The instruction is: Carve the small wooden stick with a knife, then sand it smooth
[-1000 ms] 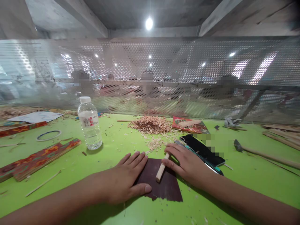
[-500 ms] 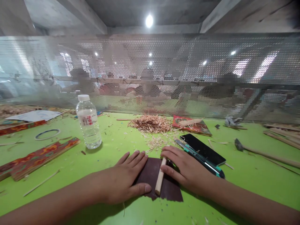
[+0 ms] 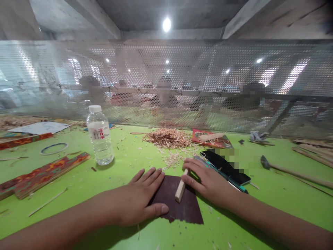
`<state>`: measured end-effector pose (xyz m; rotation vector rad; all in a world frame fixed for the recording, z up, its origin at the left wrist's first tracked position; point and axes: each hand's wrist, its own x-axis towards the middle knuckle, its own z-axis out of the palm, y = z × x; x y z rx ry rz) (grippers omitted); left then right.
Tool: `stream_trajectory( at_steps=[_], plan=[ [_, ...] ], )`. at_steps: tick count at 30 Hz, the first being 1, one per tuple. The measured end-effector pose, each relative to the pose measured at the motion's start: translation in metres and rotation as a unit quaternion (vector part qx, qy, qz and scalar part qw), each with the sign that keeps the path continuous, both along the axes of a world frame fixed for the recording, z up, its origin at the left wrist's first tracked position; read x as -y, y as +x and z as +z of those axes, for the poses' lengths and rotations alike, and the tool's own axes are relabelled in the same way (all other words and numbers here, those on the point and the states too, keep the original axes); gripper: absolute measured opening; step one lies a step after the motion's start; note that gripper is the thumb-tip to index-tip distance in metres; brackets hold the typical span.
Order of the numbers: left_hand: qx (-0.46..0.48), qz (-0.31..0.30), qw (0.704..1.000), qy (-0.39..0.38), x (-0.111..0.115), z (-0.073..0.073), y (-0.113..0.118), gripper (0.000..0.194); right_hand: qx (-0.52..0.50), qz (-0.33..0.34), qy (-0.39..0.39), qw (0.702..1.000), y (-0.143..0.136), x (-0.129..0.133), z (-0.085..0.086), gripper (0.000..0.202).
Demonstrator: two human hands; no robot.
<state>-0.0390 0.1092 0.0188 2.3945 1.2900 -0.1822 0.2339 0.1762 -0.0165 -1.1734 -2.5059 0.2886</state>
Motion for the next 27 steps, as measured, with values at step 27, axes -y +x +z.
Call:
stream_trajectory(
  at_steps=[27],
  plan=[
    [-0.011, 0.007, 1.000, -0.002, 0.001, 0.001, 0.000, 0.092, -0.055, 0.012, -0.096, 0.994, -0.004, 0.011, 0.001, 0.063]
  ],
)
